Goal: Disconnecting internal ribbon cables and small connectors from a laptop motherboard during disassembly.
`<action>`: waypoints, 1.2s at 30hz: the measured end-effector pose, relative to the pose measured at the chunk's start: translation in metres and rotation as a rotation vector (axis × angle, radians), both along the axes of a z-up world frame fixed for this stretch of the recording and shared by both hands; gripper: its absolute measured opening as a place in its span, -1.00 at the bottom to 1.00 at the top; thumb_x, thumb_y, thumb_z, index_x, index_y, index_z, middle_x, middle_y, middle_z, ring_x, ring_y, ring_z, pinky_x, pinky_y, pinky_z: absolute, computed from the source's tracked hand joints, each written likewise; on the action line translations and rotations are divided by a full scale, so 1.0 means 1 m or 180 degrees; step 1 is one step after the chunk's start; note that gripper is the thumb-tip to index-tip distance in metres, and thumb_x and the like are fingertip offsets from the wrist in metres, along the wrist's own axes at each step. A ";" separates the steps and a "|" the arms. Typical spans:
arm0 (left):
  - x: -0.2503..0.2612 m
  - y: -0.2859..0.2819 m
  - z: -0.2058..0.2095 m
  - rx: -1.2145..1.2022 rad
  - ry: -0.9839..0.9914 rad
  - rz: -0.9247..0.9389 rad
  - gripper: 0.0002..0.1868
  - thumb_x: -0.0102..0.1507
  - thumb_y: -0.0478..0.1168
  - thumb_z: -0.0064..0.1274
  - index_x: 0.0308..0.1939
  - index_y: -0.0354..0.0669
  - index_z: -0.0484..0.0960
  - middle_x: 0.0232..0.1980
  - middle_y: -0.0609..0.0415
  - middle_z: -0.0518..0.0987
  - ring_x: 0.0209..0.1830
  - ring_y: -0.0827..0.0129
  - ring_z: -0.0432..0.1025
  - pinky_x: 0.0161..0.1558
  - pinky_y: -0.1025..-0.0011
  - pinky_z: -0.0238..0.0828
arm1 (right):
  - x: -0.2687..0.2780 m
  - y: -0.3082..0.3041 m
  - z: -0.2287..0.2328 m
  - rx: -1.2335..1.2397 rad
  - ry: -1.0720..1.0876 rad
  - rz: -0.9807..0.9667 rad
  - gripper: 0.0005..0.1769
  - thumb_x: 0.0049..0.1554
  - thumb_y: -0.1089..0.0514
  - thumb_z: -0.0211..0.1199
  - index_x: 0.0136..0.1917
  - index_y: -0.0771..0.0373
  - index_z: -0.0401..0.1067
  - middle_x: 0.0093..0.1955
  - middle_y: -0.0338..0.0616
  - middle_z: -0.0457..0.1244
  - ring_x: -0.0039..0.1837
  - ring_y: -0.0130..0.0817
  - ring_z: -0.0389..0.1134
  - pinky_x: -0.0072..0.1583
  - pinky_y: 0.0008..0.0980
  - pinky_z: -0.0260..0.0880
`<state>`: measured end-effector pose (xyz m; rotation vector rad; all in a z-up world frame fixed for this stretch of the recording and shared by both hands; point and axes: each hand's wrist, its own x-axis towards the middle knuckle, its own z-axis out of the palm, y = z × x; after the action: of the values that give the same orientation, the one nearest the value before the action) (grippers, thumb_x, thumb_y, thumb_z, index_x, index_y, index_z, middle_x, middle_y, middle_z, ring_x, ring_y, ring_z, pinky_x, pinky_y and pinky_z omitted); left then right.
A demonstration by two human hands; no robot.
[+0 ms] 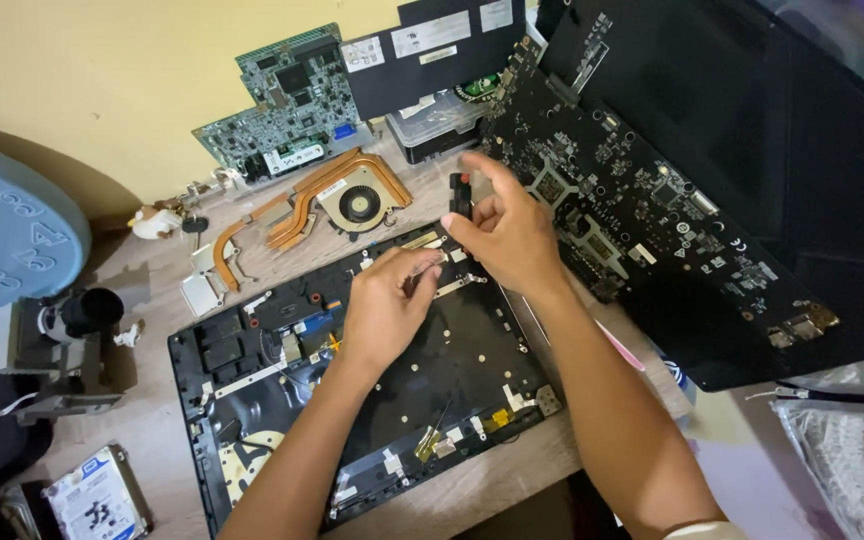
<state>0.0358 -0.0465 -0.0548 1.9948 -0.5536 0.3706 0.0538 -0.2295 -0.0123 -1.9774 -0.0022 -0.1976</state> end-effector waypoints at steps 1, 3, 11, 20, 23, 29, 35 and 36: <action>-0.002 0.004 0.007 0.0005 -0.0003 0.0000 -0.86 0.22 -0.43 0.17 -0.15 -0.27 0.73 -0.32 -0.14 0.67 -0.40 0.05 0.57 -0.42 0.28 0.48 | 0.002 -0.002 -0.003 0.0005 -0.0003 0.0000 -0.24 0.02 0.08 0.36 0.49 0.09 0.30 -0.32 -0.15 0.37 -0.35 -0.34 0.45 -0.22 -0.38 0.41; -0.008 0.013 0.020 0.0256 -0.0004 -0.0012 -0.87 0.23 -0.38 0.17 -0.17 -0.18 0.76 -0.35 -0.11 0.66 -0.35 -0.03 0.58 -0.37 0.19 0.49 | 0.005 -0.004 -0.010 0.0102 -0.0205 -0.0146 -0.34 0.02 0.10 0.41 0.40 0.05 0.40 -0.34 -0.18 0.34 -0.37 -0.39 0.44 -0.23 -0.46 0.44; -0.041 0.068 0.081 0.0640 -0.0017 0.0262 -0.85 0.17 -0.41 0.22 -0.21 -0.19 0.81 -0.45 -0.13 0.67 -0.43 -0.05 0.59 -0.46 0.24 0.48 | 0.006 -0.004 -0.011 0.0226 -0.0553 -0.0276 -0.36 0.05 0.19 0.40 0.40 0.15 0.39 -0.34 -0.11 0.31 -0.36 -0.35 0.43 -0.24 -0.43 0.44; -0.083 0.135 0.121 0.1323 0.0174 0.0644 -0.77 0.26 -0.24 0.20 -0.03 -0.19 0.77 -0.25 0.06 0.75 -0.81 0.56 0.19 -0.73 0.58 0.24 | -0.007 0.010 0.015 -0.0227 -0.0104 -0.0540 -0.41 0.11 0.04 0.35 0.41 0.06 0.37 -0.33 -0.35 0.28 -0.26 -0.56 0.28 -0.11 -0.48 0.36; -0.095 0.144 0.127 0.1368 0.0224 0.0761 -0.77 0.24 -0.23 0.22 -0.04 -0.17 0.77 -0.29 0.13 0.72 -0.72 0.52 0.24 -0.58 0.51 0.26 | -0.005 0.007 0.008 -0.0124 -0.0269 -0.0532 -0.39 0.14 0.07 0.36 0.44 0.10 0.35 -0.33 -0.31 0.25 -0.30 -0.54 0.26 -0.20 -0.48 0.32; -0.114 0.167 0.147 0.1482 0.0055 0.0897 -0.83 0.27 -0.25 0.19 -0.09 -0.20 0.76 -0.25 0.11 0.71 -0.62 0.50 0.35 -0.42 0.49 0.31 | 0.011 -0.003 -0.019 0.0296 -0.0770 -0.0722 -0.45 0.15 0.22 0.38 0.39 0.08 0.37 -0.32 -0.31 0.23 -0.37 -0.61 0.24 -0.34 -0.57 0.26; -0.132 0.188 0.157 0.1426 0.0166 0.1036 -0.83 0.25 -0.28 0.17 -0.11 -0.22 0.76 -0.13 0.03 0.74 -0.51 0.46 0.42 -0.49 0.50 0.37 | -0.005 0.009 0.006 0.0430 -0.0623 -0.0802 -0.47 0.23 0.26 0.31 0.44 0.19 0.31 -0.32 -0.29 0.19 -0.38 -0.57 0.25 -0.31 -0.56 0.41; -0.134 0.188 0.158 0.1373 0.0182 0.1034 -0.86 0.26 -0.32 0.16 -0.14 -0.23 0.76 -0.16 0.06 0.74 -0.22 0.44 0.61 -0.33 0.52 0.52 | -0.006 0.010 0.009 0.0385 -0.0599 -0.0833 -0.48 0.24 0.26 0.31 0.44 0.20 0.31 -0.30 -0.28 0.22 -0.38 -0.53 0.30 -0.30 -0.57 0.38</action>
<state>-0.0982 0.1420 0.1030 2.5148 -0.2851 0.4147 0.0475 -0.2191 -0.0031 -1.8282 0.1441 -0.5412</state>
